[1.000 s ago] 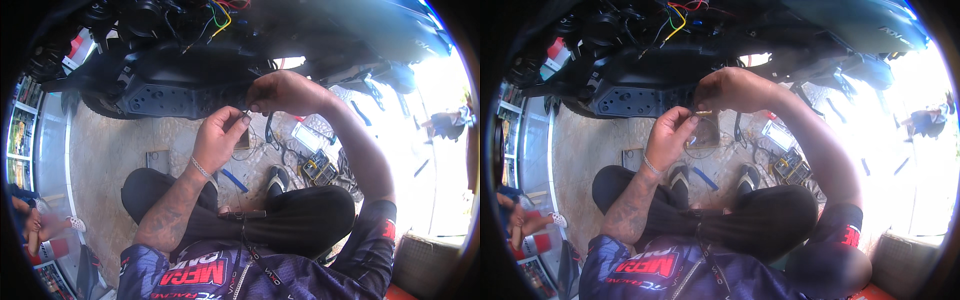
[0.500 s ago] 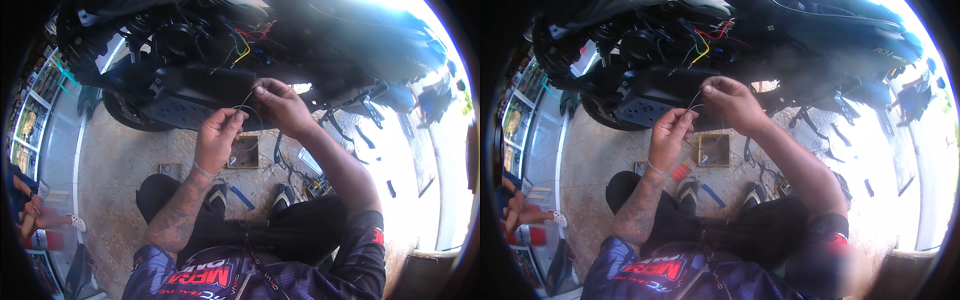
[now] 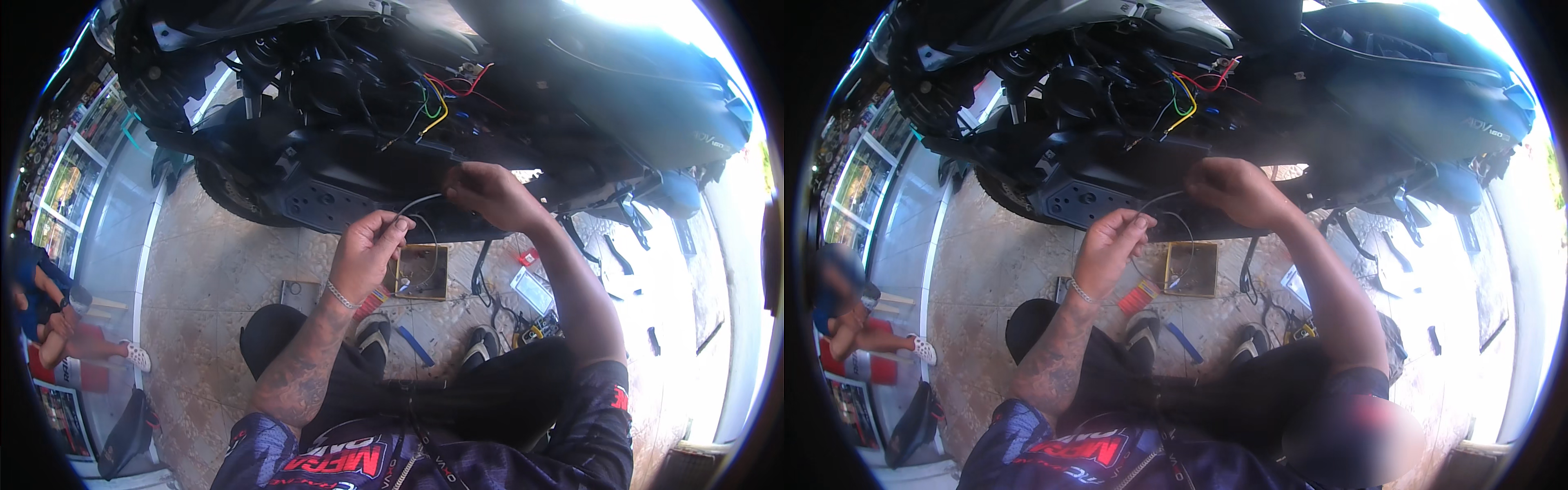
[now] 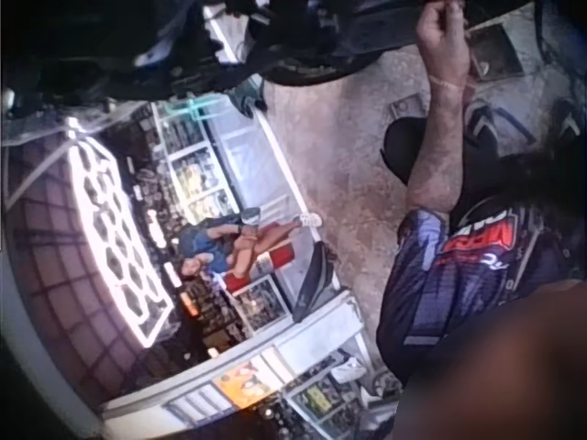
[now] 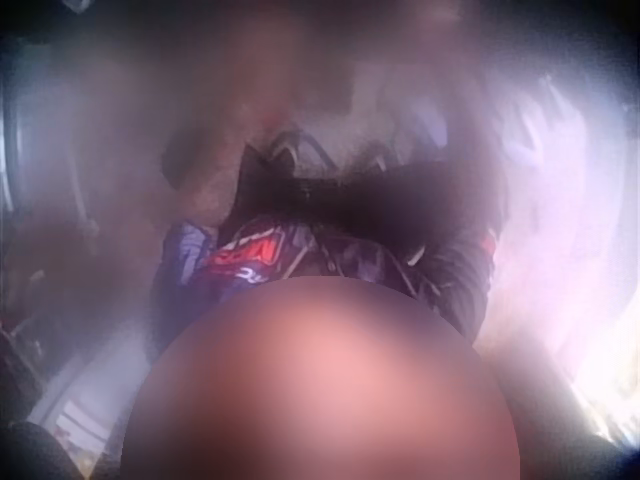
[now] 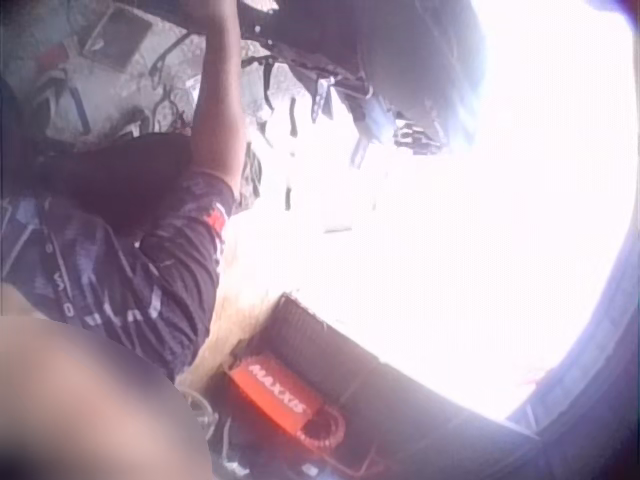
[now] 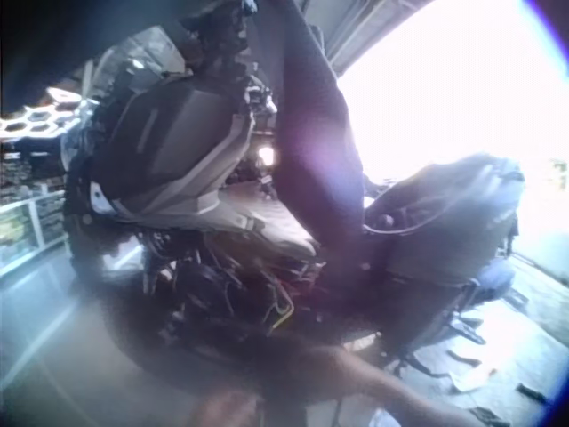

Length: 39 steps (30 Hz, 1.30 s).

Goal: The person sits on the floor and works on the exposed wiring under the seat of a motorcycle. They use pliers to strip wire ends and connect wires by hand, handling multiple colored wires and tools throughout the clip.

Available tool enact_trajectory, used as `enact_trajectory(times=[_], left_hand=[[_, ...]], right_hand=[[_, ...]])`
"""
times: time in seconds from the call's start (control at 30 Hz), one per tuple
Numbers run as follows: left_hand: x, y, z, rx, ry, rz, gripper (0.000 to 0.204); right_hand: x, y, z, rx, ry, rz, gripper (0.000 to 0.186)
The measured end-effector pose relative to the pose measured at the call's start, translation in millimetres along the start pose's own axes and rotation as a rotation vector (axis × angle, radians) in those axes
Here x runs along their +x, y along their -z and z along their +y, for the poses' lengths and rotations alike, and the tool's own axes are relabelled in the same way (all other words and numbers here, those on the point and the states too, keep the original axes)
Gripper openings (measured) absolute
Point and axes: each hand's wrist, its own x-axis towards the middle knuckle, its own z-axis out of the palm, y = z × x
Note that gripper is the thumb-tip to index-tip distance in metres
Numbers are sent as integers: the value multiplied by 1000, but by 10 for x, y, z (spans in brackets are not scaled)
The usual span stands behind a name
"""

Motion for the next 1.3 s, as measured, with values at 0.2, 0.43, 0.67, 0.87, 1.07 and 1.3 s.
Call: enact_trajectory(times=[0.2, 0.43, 0.67, 0.87, 1.07, 1.3], left_hand=[[40, -36, -109, -11, 29, -85, 20], [35, 7, -33, -41, 48, -151, 15], [41, 5, -18, -106, 38, -72, 19], [30, 42, -27, -138, 65, -45, 17], [16, 70, -43, 40, -1, -36, 19], [12, 76, -78, 8, 0, -8, 18]], right_hand=[[-18, 106, -81, -216, 282, -195, 15], [-40, -47, -135, 314, 118, -442, 17], [32, -331, -16, 872, -34, -233, 15], [32, -424, 26, 909, -123, -304, 15], [64, -558, 68, 956, -193, -285, 15], [82, -671, 73, 1024, -207, -250, 13]])
